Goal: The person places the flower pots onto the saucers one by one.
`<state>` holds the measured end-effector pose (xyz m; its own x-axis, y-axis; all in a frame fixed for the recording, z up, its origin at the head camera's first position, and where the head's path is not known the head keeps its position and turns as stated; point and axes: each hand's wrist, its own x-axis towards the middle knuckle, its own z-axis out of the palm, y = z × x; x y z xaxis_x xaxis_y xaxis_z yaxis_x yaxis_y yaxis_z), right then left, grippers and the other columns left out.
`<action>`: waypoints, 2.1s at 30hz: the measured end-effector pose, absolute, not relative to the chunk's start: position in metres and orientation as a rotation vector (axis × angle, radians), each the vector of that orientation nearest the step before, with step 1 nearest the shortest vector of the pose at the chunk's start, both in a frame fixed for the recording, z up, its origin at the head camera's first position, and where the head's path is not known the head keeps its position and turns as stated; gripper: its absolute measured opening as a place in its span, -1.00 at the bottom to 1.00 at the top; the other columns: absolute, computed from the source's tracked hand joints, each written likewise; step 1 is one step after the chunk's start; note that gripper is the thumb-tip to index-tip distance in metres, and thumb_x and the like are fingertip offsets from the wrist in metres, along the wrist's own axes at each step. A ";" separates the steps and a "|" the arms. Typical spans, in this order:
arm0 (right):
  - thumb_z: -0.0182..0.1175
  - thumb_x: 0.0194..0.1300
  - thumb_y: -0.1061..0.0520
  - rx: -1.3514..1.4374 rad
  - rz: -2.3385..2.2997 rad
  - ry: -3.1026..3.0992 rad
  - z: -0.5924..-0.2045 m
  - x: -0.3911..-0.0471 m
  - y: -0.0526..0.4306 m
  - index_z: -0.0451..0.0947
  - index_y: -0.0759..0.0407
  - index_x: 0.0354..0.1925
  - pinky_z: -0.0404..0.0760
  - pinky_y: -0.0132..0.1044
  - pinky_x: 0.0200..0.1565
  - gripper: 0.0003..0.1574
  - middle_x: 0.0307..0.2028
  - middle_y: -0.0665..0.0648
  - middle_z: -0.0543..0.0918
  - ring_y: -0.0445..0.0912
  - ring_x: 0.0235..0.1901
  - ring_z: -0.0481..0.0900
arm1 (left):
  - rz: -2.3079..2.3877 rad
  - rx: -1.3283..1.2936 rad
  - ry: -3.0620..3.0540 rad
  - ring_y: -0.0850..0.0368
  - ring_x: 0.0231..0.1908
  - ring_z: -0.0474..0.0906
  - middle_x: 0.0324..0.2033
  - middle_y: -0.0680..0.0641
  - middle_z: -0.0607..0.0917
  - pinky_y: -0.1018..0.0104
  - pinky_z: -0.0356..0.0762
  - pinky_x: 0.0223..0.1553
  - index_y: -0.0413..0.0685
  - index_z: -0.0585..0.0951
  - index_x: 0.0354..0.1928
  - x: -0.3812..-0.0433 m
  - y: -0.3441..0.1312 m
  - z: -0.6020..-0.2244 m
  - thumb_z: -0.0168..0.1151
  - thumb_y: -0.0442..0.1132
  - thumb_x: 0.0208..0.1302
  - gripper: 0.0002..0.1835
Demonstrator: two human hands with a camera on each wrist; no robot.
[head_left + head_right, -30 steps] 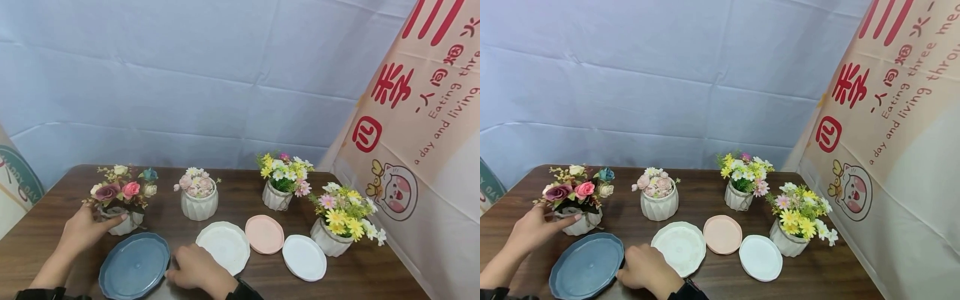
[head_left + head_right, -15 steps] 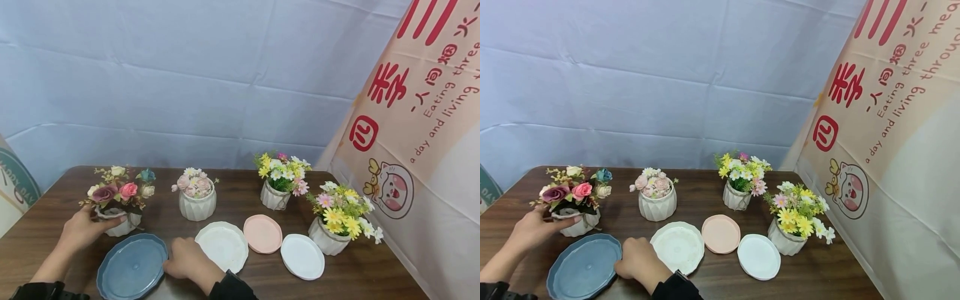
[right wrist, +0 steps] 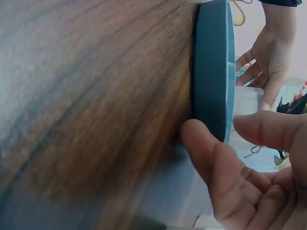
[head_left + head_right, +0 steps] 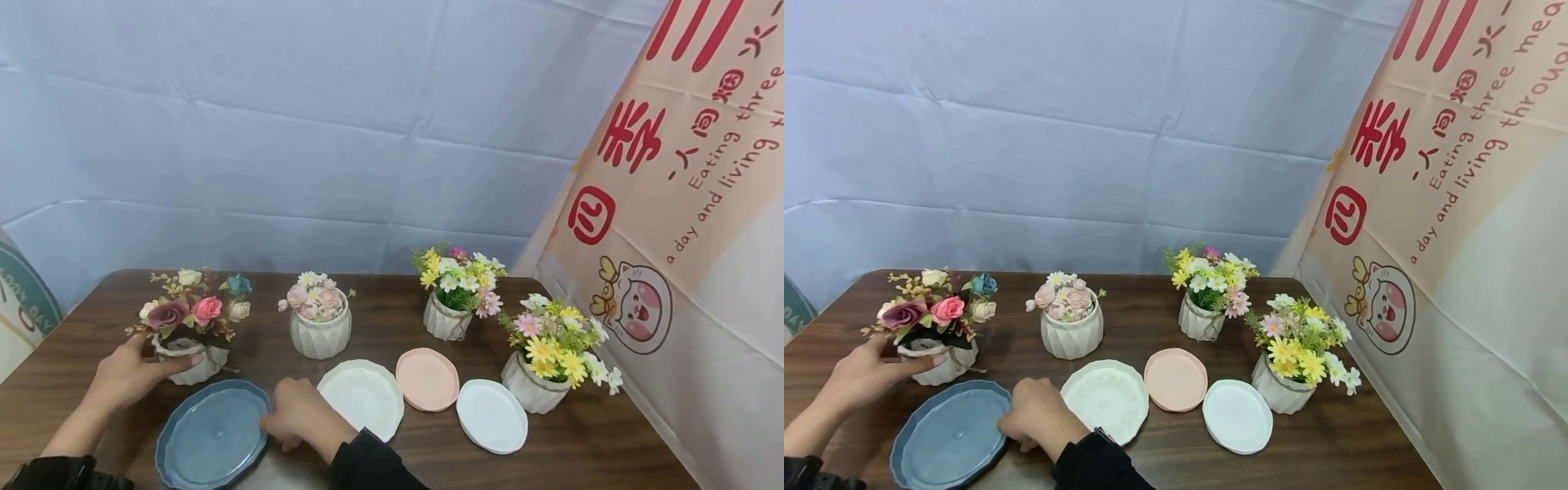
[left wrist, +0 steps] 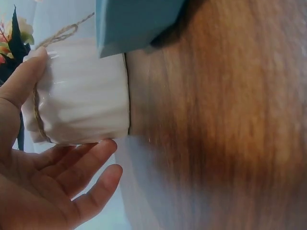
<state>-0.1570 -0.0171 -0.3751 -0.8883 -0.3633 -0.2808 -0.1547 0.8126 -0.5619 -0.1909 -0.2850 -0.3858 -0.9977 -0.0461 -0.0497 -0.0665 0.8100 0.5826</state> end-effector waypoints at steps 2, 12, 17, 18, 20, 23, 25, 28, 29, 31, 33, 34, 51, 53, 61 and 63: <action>0.22 0.07 0.21 -0.362 -0.795 2.601 -0.375 -0.157 -0.018 0.41 0.18 -0.75 0.37 -0.45 -0.81 -0.67 -0.88 0.03 0.44 -0.18 -0.89 0.45 | 0.944 -0.086 2.971 -0.63 0.01 0.18 0.09 -0.65 0.24 -0.35 0.31 -0.15 -0.56 0.07 0.27 -0.191 -0.286 -0.386 0.19 0.31 0.08 0.10; 0.20 0.12 0.19 -0.188 -0.855 2.462 -0.384 -0.164 -0.023 0.44 0.28 -0.75 0.46 -0.35 -0.81 -0.63 -0.88 0.13 0.49 -0.11 -0.91 0.44 | 0.939 -0.068 3.023 -0.62 -0.03 0.23 0.05 -0.66 0.29 -0.33 0.34 -0.19 -0.53 0.18 0.23 -0.191 -0.288 -0.390 0.26 0.31 0.00 0.09; 0.20 0.12 0.19 -0.147 -0.908 2.459 -0.389 -0.167 -0.025 0.46 0.29 -0.77 0.43 -0.39 -0.81 -0.61 -0.87 0.11 0.50 -0.13 -0.91 0.44 | 0.951 -0.071 3.031 -0.60 -0.04 0.26 0.03 -0.63 0.33 -0.32 0.35 -0.21 -0.50 0.21 0.22 -0.192 -0.287 -0.391 0.27 0.31 -0.01 0.07; 0.20 0.12 0.19 -0.140 -0.929 2.456 -0.390 -0.167 -0.026 0.47 0.29 -0.78 0.43 -0.40 -0.82 -0.61 -0.87 0.10 0.51 -0.13 -0.90 0.45 | 0.953 -0.068 3.034 -0.60 -0.04 0.26 0.03 -0.63 0.34 -0.32 0.35 -0.21 -0.50 0.20 0.23 -0.192 -0.287 -0.391 0.27 0.31 -0.01 0.07; 0.20 0.12 0.21 -0.128 -0.978 2.438 -0.391 -0.167 -0.026 0.47 0.31 -0.78 0.44 -0.40 -0.81 -0.61 -0.86 0.11 0.51 -0.11 -0.88 0.49 | 0.950 -0.064 3.035 -0.59 -0.04 0.27 0.02 -0.63 0.34 -0.31 0.35 -0.22 -0.51 0.18 0.24 -0.193 -0.286 -0.391 0.26 0.31 0.00 0.09; 0.21 0.11 0.21 -0.115 -1.005 2.435 -0.392 -0.168 -0.026 0.47 0.32 -0.78 0.49 -0.37 -0.78 -0.61 -0.86 0.11 0.51 -0.09 -0.85 0.52 | 0.948 -0.061 3.030 -0.60 -0.04 0.25 0.02 -0.64 0.33 -0.32 0.35 -0.22 -0.53 0.12 0.27 -0.193 -0.285 -0.391 0.25 0.32 0.00 0.12; 0.25 0.10 0.20 -0.134 -0.975 2.482 -0.393 -0.168 -0.027 0.46 0.31 -0.78 0.50 -0.39 -0.74 -0.60 -0.88 0.09 0.49 -0.12 -0.88 0.49 | 0.947 -0.061 3.026 -0.61 -0.05 0.26 0.02 -0.64 0.33 -0.32 0.36 -0.22 -0.53 0.10 0.27 -0.192 -0.285 -0.391 0.24 0.32 0.01 0.13; 0.28 0.06 0.21 -0.160 -0.950 2.532 -0.394 -0.168 -0.028 0.45 0.30 -0.81 0.51 -0.40 -0.73 -0.60 -0.91 0.07 0.46 -0.18 -0.94 0.39 | 0.949 -0.061 3.024 -0.60 -0.06 0.28 0.00 -0.62 0.36 -0.31 0.37 -0.23 -0.53 0.11 0.27 -0.192 -0.285 -0.391 0.23 0.32 0.02 0.12; 0.29 0.05 0.21 -0.171 -0.935 2.552 -0.394 -0.168 -0.028 0.45 0.29 -0.82 0.50 -0.41 -0.73 -0.59 -0.91 0.07 0.45 -0.19 -0.95 0.36 | 0.956 -0.055 3.023 -0.59 -0.06 0.29 -0.01 -0.61 0.38 -0.30 0.37 -0.24 -0.52 0.12 0.27 -0.191 -0.285 -0.391 0.23 0.31 0.03 0.10; 0.29 0.04 0.21 -0.179 -0.923 2.572 -0.395 -0.167 -0.029 0.44 0.29 -0.83 0.50 -0.43 -0.72 -0.59 -0.92 0.06 0.44 -0.20 -0.96 0.35 | 0.966 -0.043 3.020 -0.56 -0.07 0.32 -0.04 -0.59 0.42 -0.27 0.39 -0.25 -0.51 0.14 0.26 -0.191 -0.285 -0.390 0.24 0.30 0.04 0.07; 0.29 0.03 0.22 -0.175 -0.928 2.570 -0.395 -0.167 -0.029 0.44 0.29 -0.83 0.50 -0.42 -0.73 -0.60 -0.92 0.06 0.44 -0.20 -0.96 0.35 | 0.973 -0.030 3.018 -0.56 -0.07 0.33 -0.04 -0.58 0.44 -0.25 0.41 -0.25 -0.50 0.15 0.25 -0.191 -0.285 -0.390 0.24 0.28 0.05 0.05; 0.30 0.03 0.22 -0.169 -0.928 2.570 -0.395 -0.167 -0.029 0.44 0.28 -0.83 0.49 -0.43 -0.74 -0.60 -0.92 0.06 0.44 -0.19 -0.96 0.36 | 0.977 -0.023 3.015 -0.56 -0.07 0.33 -0.04 -0.59 0.43 -0.25 0.41 -0.25 -0.49 0.15 0.24 -0.191 -0.285 -0.389 0.24 0.27 0.06 0.03; 0.25 0.06 0.22 -0.111 -1.070 2.461 -0.399 -0.166 -0.028 0.47 0.28 -0.87 0.43 -0.40 -0.82 -0.56 -0.90 0.09 0.47 -0.13 -0.92 0.44 | 1.216 0.005 2.921 -0.59 0.09 0.13 0.17 -0.58 0.21 -0.39 0.23 -0.14 -0.25 0.00 0.41 -0.197 -0.281 -0.397 0.29 0.18 0.08 0.05; 0.25 0.07 0.21 -0.111 -1.060 2.473 -0.399 -0.166 -0.028 0.47 0.27 -0.87 0.43 -0.41 -0.82 -0.56 -0.90 0.09 0.47 -0.13 -0.92 0.44 | 1.235 -0.034 2.916 -0.61 0.10 0.09 0.19 -0.59 0.16 -0.40 0.22 -0.13 -0.24 -0.03 0.42 -0.198 -0.280 -0.398 0.30 0.19 0.07 0.07; 0.25 0.06 0.21 -0.103 -1.053 2.465 -0.399 -0.166 -0.027 0.46 0.28 -0.86 0.43 -0.41 -0.82 -0.57 -0.91 0.09 0.47 -0.15 -0.94 0.41 | 1.253 -0.129 2.931 -0.59 0.07 0.13 0.17 -0.60 0.18 -0.36 0.27 -0.14 -0.34 0.05 0.37 -0.197 -0.278 -0.399 0.33 0.21 0.02 0.09; 0.26 0.06 0.20 -0.119 -1.027 2.491 -0.400 -0.166 -0.027 0.46 0.28 -0.85 0.45 -0.42 -0.79 -0.57 -0.91 0.09 0.46 -0.15 -0.93 0.42 | 1.290 -0.156 2.922 -0.58 0.08 0.12 0.18 -0.60 0.16 -0.35 0.27 -0.13 -0.33 0.04 0.38 -0.197 -0.277 -0.400 0.34 0.20 0.00 0.10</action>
